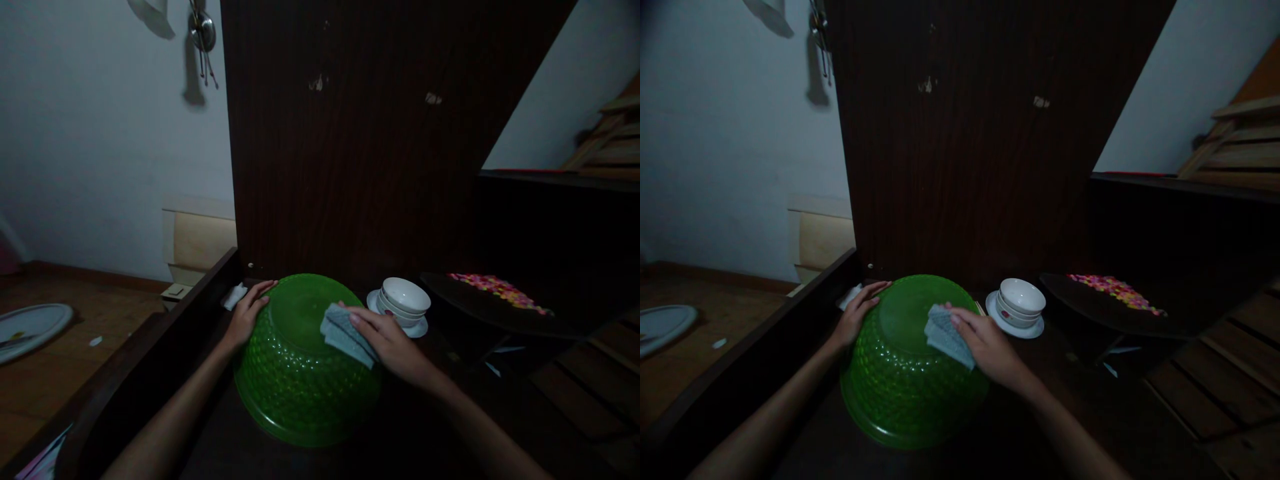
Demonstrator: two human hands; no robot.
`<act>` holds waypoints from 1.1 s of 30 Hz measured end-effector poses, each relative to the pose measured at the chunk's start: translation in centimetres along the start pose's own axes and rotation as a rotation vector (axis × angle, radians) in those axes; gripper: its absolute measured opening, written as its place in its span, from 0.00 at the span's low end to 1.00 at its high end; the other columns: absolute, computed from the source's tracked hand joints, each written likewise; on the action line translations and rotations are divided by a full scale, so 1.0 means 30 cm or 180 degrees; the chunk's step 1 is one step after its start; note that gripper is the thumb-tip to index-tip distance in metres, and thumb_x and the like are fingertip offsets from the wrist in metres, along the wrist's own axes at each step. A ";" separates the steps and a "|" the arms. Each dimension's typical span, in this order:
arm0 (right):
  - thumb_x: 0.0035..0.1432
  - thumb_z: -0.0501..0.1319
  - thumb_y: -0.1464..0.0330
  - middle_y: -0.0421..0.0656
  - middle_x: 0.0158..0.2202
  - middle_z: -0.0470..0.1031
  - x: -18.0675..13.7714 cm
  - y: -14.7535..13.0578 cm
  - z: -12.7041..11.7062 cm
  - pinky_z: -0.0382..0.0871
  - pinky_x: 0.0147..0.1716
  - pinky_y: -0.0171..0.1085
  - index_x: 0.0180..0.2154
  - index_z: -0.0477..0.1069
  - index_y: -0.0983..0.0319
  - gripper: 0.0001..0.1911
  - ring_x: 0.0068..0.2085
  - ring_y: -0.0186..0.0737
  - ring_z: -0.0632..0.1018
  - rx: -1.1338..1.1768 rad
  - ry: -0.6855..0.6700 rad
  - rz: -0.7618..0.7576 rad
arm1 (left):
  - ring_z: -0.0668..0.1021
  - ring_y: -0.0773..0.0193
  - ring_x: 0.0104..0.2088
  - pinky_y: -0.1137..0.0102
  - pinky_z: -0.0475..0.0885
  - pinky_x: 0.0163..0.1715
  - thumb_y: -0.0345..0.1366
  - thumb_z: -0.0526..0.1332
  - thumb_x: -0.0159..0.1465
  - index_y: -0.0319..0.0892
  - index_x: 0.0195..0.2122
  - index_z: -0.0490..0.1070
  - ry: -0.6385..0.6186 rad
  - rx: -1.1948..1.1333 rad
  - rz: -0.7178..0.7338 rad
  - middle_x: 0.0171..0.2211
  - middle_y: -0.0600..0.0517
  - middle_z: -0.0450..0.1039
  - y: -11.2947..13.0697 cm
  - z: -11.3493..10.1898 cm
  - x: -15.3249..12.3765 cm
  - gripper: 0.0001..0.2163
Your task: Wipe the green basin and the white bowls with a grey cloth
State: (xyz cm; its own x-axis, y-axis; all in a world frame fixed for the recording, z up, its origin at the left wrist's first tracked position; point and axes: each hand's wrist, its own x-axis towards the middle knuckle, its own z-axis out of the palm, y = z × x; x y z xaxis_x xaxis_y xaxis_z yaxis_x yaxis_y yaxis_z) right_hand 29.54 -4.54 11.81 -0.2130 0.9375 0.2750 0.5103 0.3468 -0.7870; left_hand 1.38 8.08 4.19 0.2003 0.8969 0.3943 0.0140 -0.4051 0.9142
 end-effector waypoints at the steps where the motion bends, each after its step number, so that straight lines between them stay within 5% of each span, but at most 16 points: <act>1: 0.68 0.53 0.54 0.48 0.58 0.76 0.024 0.022 -0.023 0.66 0.61 0.52 0.55 0.76 0.59 0.23 0.59 0.50 0.76 -0.0166 0.0344 -0.0047 | 0.71 0.48 0.63 0.51 0.59 0.65 0.44 0.58 0.63 0.42 0.53 0.72 0.0001 -0.0006 0.0000 0.60 0.43 0.73 0.000 0.000 0.000 0.20; 3: 0.68 0.52 0.56 0.49 0.55 0.78 0.076 0.063 -0.068 0.69 0.58 0.51 0.53 0.76 0.60 0.23 0.56 0.50 0.78 -0.0487 0.0868 -0.0110 | 0.71 0.48 0.63 0.51 0.59 0.65 0.44 0.58 0.63 0.42 0.54 0.72 0.0004 -0.0019 0.0008 0.60 0.43 0.73 0.000 0.000 0.000 0.20; 6: 0.68 0.50 0.59 0.49 0.52 0.80 0.157 0.112 -0.110 0.73 0.53 0.49 0.53 0.76 0.61 0.23 0.51 0.51 0.81 -0.0956 0.1094 -0.0125 | 0.72 0.47 0.62 0.51 0.61 0.65 0.44 0.58 0.63 0.42 0.54 0.72 -0.0002 -0.0028 0.0029 0.59 0.43 0.74 -0.003 0.000 0.001 0.20; 14: 0.66 0.51 0.67 0.48 0.53 0.80 0.285 0.151 0.050 0.67 0.60 0.51 0.50 0.79 0.61 0.20 0.57 0.50 0.77 -0.1238 0.0291 -0.0113 | 0.72 0.48 0.62 0.51 0.59 0.65 0.43 0.58 0.65 0.42 0.56 0.72 -0.0021 0.0091 0.0080 0.60 0.44 0.74 -0.021 -0.009 0.003 0.20; 24: 0.70 0.49 0.69 0.48 0.64 0.68 0.092 -0.019 0.240 0.57 0.68 0.50 0.60 0.71 0.61 0.22 0.67 0.45 0.66 -0.0606 -0.0718 -0.0485 | 0.72 0.49 0.62 0.51 0.60 0.65 0.43 0.58 0.64 0.42 0.55 0.72 -0.0036 0.0061 0.0101 0.60 0.44 0.73 -0.019 -0.006 0.001 0.20; 30: 0.71 0.51 0.64 0.42 0.63 0.70 -0.044 -0.087 0.208 0.57 0.68 0.48 0.60 0.71 0.56 0.21 0.67 0.45 0.67 -0.0250 -0.1003 -0.0337 | 0.72 0.48 0.62 0.51 0.60 0.65 0.44 0.58 0.64 0.41 0.56 0.71 -0.0043 0.0032 0.0078 0.61 0.43 0.72 -0.020 -0.005 0.003 0.21; 33: 0.70 0.53 0.58 0.42 0.56 0.78 -0.051 -0.095 0.137 0.67 0.60 0.48 0.56 0.75 0.54 0.20 0.58 0.48 0.76 0.0270 -0.1177 0.0034 | 0.72 0.48 0.63 0.50 0.60 0.65 0.44 0.58 0.64 0.42 0.55 0.72 -0.0046 0.0059 0.0076 0.60 0.43 0.73 -0.014 -0.007 0.002 0.20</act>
State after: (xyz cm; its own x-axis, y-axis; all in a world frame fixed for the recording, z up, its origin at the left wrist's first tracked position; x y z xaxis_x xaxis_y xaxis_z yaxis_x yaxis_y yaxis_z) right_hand 24.98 -7.09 11.36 -0.5025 0.8624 0.0609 0.4465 0.3191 -0.8360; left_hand 1.18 8.34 3.83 0.2150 0.8843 0.4144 0.0273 -0.4296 0.9026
